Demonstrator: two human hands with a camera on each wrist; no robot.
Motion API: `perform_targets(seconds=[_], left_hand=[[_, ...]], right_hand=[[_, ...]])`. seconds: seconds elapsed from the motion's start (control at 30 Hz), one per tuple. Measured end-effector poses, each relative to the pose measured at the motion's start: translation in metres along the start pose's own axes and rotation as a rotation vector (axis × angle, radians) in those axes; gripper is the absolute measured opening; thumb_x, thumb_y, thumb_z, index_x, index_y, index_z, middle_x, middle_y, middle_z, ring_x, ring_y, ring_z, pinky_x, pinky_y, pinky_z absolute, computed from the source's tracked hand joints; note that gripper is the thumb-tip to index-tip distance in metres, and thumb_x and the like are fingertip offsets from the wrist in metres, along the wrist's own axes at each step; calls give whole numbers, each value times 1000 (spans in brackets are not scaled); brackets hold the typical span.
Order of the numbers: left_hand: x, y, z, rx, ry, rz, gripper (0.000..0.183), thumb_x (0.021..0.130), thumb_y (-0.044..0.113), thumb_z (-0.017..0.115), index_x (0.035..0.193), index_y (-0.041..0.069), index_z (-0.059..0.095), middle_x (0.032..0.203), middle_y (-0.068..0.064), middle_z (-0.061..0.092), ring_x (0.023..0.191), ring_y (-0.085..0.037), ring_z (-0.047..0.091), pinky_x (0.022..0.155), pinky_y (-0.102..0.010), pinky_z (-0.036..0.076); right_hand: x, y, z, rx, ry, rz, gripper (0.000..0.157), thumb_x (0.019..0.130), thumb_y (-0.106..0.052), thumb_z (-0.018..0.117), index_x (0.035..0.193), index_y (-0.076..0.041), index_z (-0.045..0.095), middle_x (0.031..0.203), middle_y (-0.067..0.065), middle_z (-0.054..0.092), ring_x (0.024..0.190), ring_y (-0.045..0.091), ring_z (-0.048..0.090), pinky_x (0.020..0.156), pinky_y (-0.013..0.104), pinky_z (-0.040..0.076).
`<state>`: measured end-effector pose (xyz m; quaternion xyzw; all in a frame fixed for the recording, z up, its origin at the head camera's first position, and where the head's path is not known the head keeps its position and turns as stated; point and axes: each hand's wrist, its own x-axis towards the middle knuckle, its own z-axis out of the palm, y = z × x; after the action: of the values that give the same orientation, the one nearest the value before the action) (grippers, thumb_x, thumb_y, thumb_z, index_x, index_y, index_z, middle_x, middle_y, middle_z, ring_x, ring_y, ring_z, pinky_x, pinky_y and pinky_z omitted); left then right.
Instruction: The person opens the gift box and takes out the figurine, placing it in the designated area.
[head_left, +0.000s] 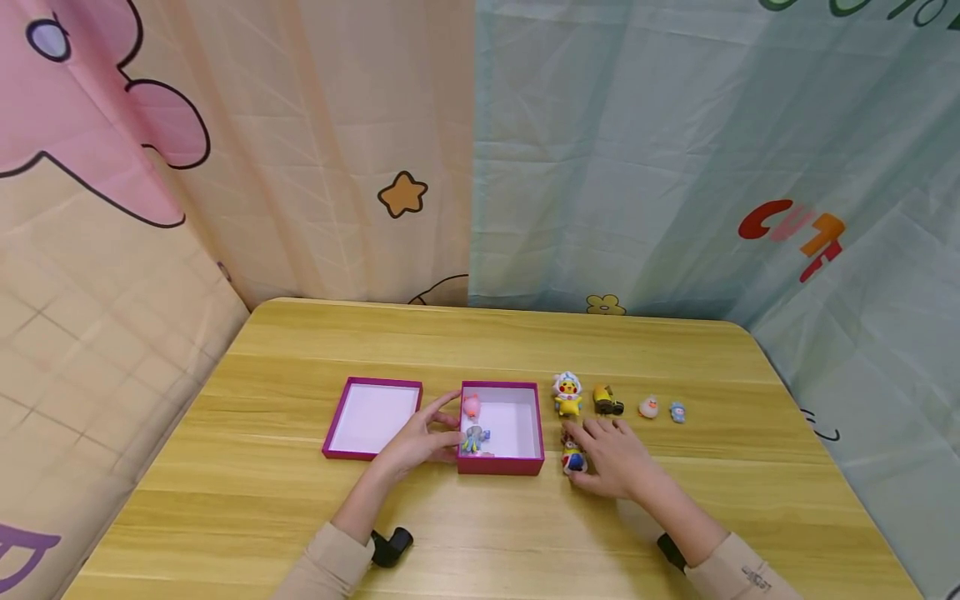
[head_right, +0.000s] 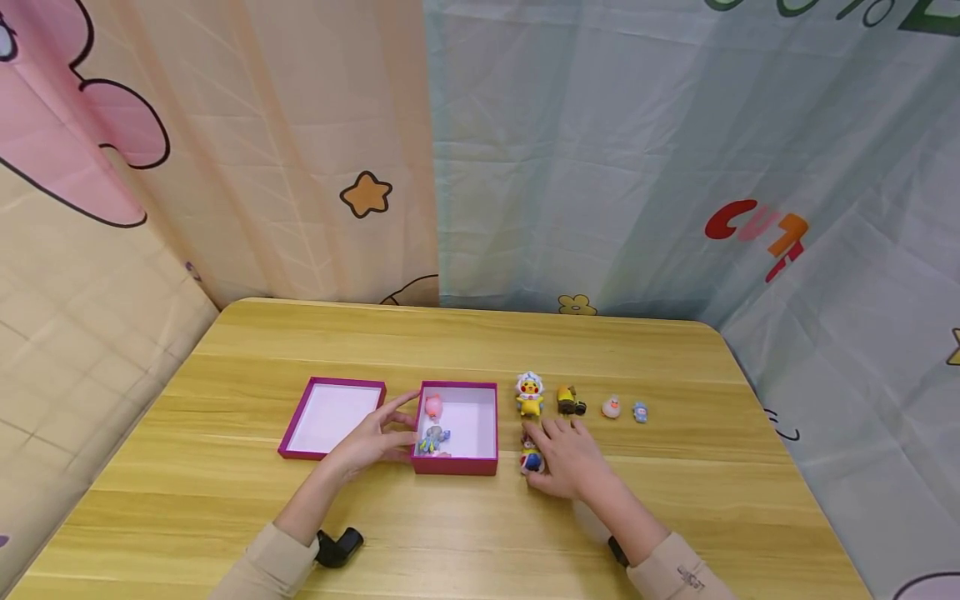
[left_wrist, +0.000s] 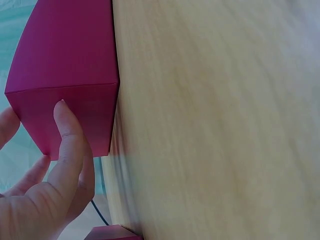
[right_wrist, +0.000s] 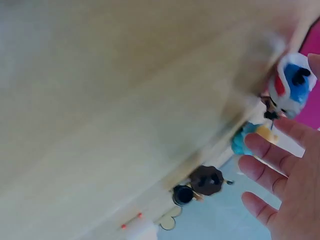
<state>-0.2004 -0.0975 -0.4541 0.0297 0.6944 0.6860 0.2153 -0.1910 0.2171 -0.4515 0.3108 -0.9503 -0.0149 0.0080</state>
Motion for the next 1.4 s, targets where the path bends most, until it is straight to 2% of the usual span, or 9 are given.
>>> perform_targets(seconds=[0.13, 0.23, 0.43, 0.67, 0.97, 1.23, 1.4], left_hand=[[0, 0, 0, -6, -1, -4, 67, 85, 2, 61, 143, 15, 30, 113, -20, 41, 81, -23, 59, 75, -40, 55], [0, 0, 0, -6, 3, -7, 67, 85, 2, 61, 143, 15, 31, 113, -20, 41, 81, -23, 59, 75, -40, 55], [1, 0, 0, -18, 11, -19, 67, 85, 0, 61, 143, 16, 31, 114, -21, 40, 83, -24, 60, 75, -40, 55], [1, 1, 0, -10, -2, -2, 67, 85, 1, 61, 143, 14, 30, 113, -21, 40, 82, -24, 60, 75, -42, 55], [2, 0, 0, 4, -8, -4, 66, 86, 2, 60, 143, 14, 30, 114, -22, 40, 81, -23, 60, 75, -43, 55], [2, -1, -1, -3, -21, 3, 66, 86, 2, 60, 143, 14, 29, 115, -22, 39, 82, -23, 60, 75, -42, 55], [1, -2, -1, -10, -21, 6, 66, 86, 2, 59, 143, 14, 29, 114, -22, 39, 82, -23, 59, 75, -42, 55]], right_hand=[[5, 0, -10, -18, 21, -16, 67, 78, -49, 61, 129, -9, 48, 109, 10, 53, 103, 30, 49, 90, 51, 38], [10, -1, -20, -34, 72, -29, 64, 78, -47, 62, 129, -10, 49, 105, 8, 52, 98, 27, 49, 88, 49, 39], [26, -6, -35, -29, 139, -44, 58, 81, -45, 61, 129, -14, 49, 108, 8, 52, 102, 27, 49, 90, 50, 39], [49, -20, -39, 6, 164, -106, 54, 81, -44, 63, 128, -20, 51, 107, 5, 53, 100, 22, 49, 93, 51, 38], [75, -40, -29, -6, 109, -228, 44, 84, -40, 62, 125, -27, 53, 105, 4, 52, 99, 24, 49, 91, 47, 41], [90, -55, -22, -116, 87, -328, 44, 85, -41, 61, 126, -30, 53, 114, 4, 53, 104, 21, 50, 91, 43, 43], [97, -60, -17, -147, 41, -346, 42, 85, -42, 60, 126, -34, 52, 113, 3, 55, 105, 21, 51, 91, 41, 43]])
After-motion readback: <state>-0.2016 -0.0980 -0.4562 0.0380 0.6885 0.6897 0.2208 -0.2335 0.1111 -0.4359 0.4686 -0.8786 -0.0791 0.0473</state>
